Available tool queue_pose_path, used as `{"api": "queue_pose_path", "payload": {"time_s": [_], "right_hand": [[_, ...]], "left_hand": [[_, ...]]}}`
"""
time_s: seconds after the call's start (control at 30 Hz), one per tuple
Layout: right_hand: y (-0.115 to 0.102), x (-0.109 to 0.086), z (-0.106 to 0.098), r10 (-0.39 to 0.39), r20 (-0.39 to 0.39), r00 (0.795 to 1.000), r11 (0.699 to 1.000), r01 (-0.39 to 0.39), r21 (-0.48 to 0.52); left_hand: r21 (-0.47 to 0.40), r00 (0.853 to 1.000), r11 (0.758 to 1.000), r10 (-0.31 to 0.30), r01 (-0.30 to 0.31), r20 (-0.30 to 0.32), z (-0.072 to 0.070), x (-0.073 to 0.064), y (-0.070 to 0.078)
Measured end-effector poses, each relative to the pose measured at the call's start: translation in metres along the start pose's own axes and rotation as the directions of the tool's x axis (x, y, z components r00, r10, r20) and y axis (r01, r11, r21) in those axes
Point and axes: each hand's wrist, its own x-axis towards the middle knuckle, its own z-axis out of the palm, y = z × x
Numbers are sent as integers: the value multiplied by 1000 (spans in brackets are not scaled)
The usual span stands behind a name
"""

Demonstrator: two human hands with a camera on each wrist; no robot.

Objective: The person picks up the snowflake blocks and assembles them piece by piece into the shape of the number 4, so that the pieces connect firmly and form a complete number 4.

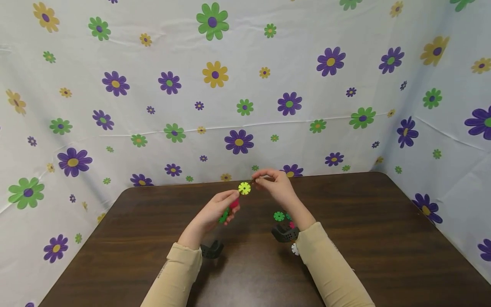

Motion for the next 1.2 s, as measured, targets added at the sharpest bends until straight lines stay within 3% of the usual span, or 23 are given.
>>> {"api": "queue_pose_path", "payload": {"time_s": [0.4, 0.73, 1.2], "right_hand": [[1, -1, 1, -41, 28, 999, 999, 41, -10], [3, -3, 0, -67, 44, 997, 996, 69, -57], [6, -2, -3, -12, 81, 997, 1000, 12, 1]], "left_hand": [[18, 1000, 1000, 16, -16, 9, 1, 3, -1], [-27, 999, 999, 35, -34, 41, 1, 1, -2], [-11, 998, 1000, 0, 1, 64, 0, 3, -4]]}}
